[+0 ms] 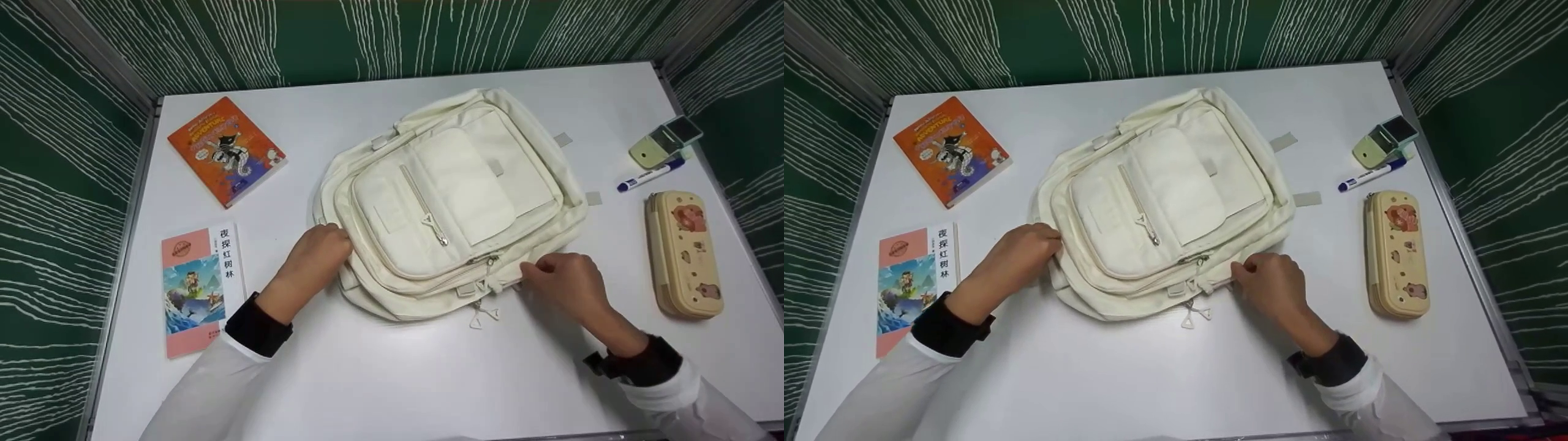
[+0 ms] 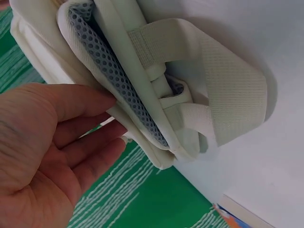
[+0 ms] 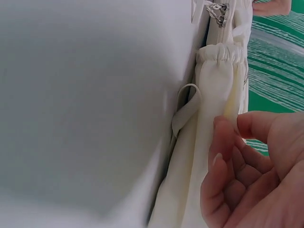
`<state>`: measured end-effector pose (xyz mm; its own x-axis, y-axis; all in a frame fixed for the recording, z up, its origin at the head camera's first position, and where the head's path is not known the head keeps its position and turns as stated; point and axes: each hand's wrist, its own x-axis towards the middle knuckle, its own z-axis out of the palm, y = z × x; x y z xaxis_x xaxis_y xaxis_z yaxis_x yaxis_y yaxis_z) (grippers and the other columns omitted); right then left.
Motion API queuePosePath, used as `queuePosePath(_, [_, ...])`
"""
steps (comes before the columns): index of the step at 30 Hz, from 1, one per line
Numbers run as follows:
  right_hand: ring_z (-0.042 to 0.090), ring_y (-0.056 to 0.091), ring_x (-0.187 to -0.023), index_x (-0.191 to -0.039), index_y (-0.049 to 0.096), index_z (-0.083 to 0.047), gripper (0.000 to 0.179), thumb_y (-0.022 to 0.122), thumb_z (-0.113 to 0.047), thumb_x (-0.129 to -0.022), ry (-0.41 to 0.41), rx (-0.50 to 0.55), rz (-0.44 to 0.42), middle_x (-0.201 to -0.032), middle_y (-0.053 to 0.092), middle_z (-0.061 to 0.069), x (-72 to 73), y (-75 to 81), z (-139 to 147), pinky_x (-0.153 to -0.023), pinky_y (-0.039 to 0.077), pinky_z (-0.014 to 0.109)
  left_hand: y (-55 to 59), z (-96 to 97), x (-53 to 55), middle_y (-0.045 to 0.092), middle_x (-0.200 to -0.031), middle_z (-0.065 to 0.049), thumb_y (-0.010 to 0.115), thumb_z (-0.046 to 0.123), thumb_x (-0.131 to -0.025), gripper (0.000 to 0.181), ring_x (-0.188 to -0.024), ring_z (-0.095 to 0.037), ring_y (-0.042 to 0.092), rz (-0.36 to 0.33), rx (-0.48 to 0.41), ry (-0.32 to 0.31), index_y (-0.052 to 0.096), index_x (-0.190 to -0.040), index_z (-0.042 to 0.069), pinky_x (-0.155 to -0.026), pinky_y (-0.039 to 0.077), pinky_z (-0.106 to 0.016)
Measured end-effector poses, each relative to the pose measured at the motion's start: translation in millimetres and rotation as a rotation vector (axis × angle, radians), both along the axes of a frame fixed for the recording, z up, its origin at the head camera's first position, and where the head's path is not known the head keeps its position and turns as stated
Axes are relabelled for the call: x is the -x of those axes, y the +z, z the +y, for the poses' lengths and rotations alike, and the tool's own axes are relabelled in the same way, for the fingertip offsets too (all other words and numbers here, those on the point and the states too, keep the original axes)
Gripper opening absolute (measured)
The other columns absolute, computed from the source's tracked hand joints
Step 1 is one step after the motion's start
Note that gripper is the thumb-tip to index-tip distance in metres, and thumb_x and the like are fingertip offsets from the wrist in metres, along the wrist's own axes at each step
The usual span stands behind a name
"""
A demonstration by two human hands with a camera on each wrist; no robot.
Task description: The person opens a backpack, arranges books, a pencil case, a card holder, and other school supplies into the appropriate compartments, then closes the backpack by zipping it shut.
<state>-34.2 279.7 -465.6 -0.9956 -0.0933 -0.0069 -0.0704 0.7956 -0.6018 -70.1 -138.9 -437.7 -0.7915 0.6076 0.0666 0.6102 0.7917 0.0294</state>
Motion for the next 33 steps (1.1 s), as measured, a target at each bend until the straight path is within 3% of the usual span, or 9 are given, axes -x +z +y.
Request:
queuePosePath(8, [0.008, 0.044, -0.049, -0.057, 0.069, -0.015, 0.033, 0.078, -0.012, -0.089, 0.026, -0.039, 0.025, -0.050, 0.051, -0.011, -8.3, 1.2, -12.7, -0.048, 0.033, 0.026, 4.4, -0.9, 20.7, 0.073, -0.083, -0.014, 0.068, -0.017, -0.084, 0.025, -0.078, -0.030, 0.070, -0.110, -0.004, 0.033, 0.080, -0.098, 0.001, -0.067, 0.058, -0.043])
queuePosePath(13, [0.009, 0.042, -0.049, -0.056, 0.066, -0.016, 0.035, 0.076, -0.010, -0.088, 0.046, -0.073, 0.052, -0.049, 0.048, -0.012, -13.1, 1.5, -22.8, -0.048, 0.031, 0.026, 5.6, -1.4, 35.1, 0.074, -0.083, -0.016, 0.067, -0.015, -0.086, 0.021, -0.076, -0.030, 0.071, -0.109, 0.017, 0.041, 0.080, -0.095, -0.001, -0.066, 0.058, -0.044])
queuePosePath(20, [0.008, 0.035, -0.048, -0.048, 0.051, -0.019, 0.047, 0.075, -0.008, -0.087, 0.037, -0.091, 0.097, -0.047, 0.036, -0.014, -19.7, -1.0, -36.5, -0.048, 0.026, 0.027, 4.0, -3.7, 53.8, 0.074, -0.086, -0.015, 0.064, -0.013, -0.090, 0.019, -0.077, -0.029, 0.070, -0.112, 0.000, 0.071, 0.079, -0.095, -0.001, -0.068, 0.057, -0.043])
queuePosePath(25, [0.007, 0.035, -0.048, -0.048, 0.051, -0.019, 0.048, 0.076, -0.006, -0.087, 0.048, -0.089, 0.155, -0.047, 0.037, -0.013, -22.3, -3.0, -42.8, -0.048, 0.028, 0.027, 1.7, -2.0, 65.6, 0.074, -0.086, -0.015, 0.063, -0.012, -0.092, 0.020, -0.079, -0.030, 0.071, -0.101, 0.010, 0.079, 0.079, -0.095, -0.001, -0.069, 0.058, -0.043])
queuePosePath(33, [0.010, 0.036, -0.049, -0.048, 0.051, -0.020, 0.049, 0.076, -0.010, -0.089, 0.042, -0.103, 0.116, -0.048, 0.037, -0.013, -22.7, -2.8, -48.1, -0.048, 0.028, 0.030, -0.5, -1.2, 72.5, 0.073, -0.087, -0.016, 0.062, -0.010, -0.096, 0.018, -0.083, -0.031, 0.072, -0.148, -0.016, 0.124, 0.078, -0.094, -0.002, -0.072, 0.059, -0.043])
